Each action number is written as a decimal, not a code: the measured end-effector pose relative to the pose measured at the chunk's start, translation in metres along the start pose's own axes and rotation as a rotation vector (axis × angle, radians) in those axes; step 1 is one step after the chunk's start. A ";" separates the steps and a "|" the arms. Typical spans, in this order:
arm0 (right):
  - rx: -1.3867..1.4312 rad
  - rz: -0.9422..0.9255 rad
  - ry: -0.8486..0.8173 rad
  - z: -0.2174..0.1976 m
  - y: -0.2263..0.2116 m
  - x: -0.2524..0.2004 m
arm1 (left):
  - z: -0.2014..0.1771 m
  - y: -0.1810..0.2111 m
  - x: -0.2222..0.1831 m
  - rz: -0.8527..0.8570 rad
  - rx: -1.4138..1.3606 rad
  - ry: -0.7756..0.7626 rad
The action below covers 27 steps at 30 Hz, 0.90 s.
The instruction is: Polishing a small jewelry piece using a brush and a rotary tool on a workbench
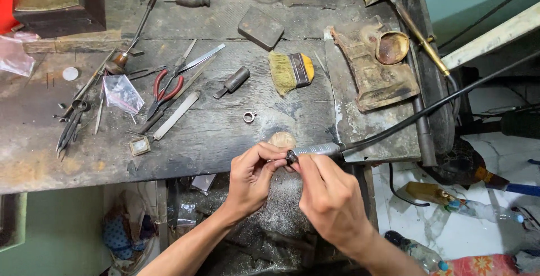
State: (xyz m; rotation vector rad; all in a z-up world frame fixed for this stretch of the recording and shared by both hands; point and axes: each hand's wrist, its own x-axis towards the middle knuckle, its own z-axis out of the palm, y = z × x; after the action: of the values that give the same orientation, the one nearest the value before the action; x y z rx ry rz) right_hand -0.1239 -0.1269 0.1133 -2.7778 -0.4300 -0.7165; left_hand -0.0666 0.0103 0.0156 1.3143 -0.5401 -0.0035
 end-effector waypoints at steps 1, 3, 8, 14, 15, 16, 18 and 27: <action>-0.001 -0.003 0.002 0.000 0.007 0.003 | 0.000 -0.002 0.001 0.003 0.001 0.002; 0.119 -0.077 -0.077 0.000 0.020 0.007 | -0.001 -0.005 0.002 -0.001 0.048 0.037; 0.085 -0.263 -0.079 0.015 0.049 0.009 | 0.000 -0.008 0.016 0.112 0.041 0.101; 0.058 -0.448 0.042 0.006 0.050 0.022 | -0.003 -0.008 0.018 0.085 -0.001 0.110; 0.069 -0.470 0.082 0.006 0.051 0.022 | -0.003 -0.008 0.017 0.077 0.009 0.118; 0.072 -0.472 0.082 0.008 0.048 0.019 | -0.002 -0.008 0.017 0.075 0.011 0.121; 0.139 -0.353 0.167 0.012 0.043 0.014 | -0.001 -0.008 0.016 0.081 0.012 0.110; 0.320 -0.271 0.295 0.046 0.045 0.001 | 0.003 -0.008 0.009 -0.095 -0.167 0.171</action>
State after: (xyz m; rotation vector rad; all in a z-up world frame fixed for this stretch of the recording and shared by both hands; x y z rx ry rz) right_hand -0.0876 -0.1549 0.0680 -2.2946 -0.7904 -1.0012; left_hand -0.0575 0.0028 0.0124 1.1632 -0.3245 -0.0145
